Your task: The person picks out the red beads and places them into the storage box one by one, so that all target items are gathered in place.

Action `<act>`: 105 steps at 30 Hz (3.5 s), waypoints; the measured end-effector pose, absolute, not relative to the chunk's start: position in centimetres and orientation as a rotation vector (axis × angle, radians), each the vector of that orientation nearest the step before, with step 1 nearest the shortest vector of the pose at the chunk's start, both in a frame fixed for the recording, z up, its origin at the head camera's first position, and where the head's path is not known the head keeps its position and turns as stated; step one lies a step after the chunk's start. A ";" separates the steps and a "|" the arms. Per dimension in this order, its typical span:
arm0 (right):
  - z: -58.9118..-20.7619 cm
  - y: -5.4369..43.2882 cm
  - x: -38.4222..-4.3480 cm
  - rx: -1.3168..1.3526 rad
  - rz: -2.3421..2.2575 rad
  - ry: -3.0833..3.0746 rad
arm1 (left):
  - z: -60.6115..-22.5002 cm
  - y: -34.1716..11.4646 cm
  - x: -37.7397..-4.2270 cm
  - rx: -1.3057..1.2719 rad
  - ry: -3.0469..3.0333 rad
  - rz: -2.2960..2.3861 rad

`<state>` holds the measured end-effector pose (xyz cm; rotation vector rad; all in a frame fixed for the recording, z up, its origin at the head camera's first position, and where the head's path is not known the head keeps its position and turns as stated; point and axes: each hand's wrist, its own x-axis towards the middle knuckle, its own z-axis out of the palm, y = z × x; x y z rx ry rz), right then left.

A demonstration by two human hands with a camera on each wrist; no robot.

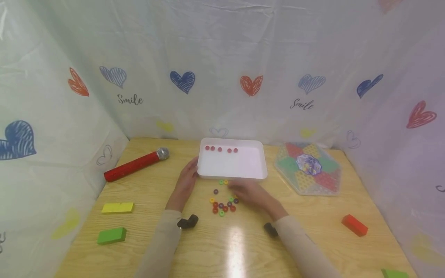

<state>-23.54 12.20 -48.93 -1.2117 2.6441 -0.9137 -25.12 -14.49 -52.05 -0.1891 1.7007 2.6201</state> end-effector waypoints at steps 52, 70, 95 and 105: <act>-44.0 9.5 -34.2 -0.998 -1.141 2.460 | -52.4 -14.8 -24.9 -0.224 1.673 2.630; -45.2 5.0 -40.0 -1.135 -0.974 2.393 | -52.2 -14.5 -24.9 -0.168 1.707 2.595; -47.9 3.1 -41.0 -1.186 -0.867 2.400 | -52.6 -14.6 -24.9 -0.145 1.683 2.623; -46.6 4.3 -39.9 -1.096 -0.879 2.423 | -53.0 -14.4 -24.7 -0.114 1.678 2.615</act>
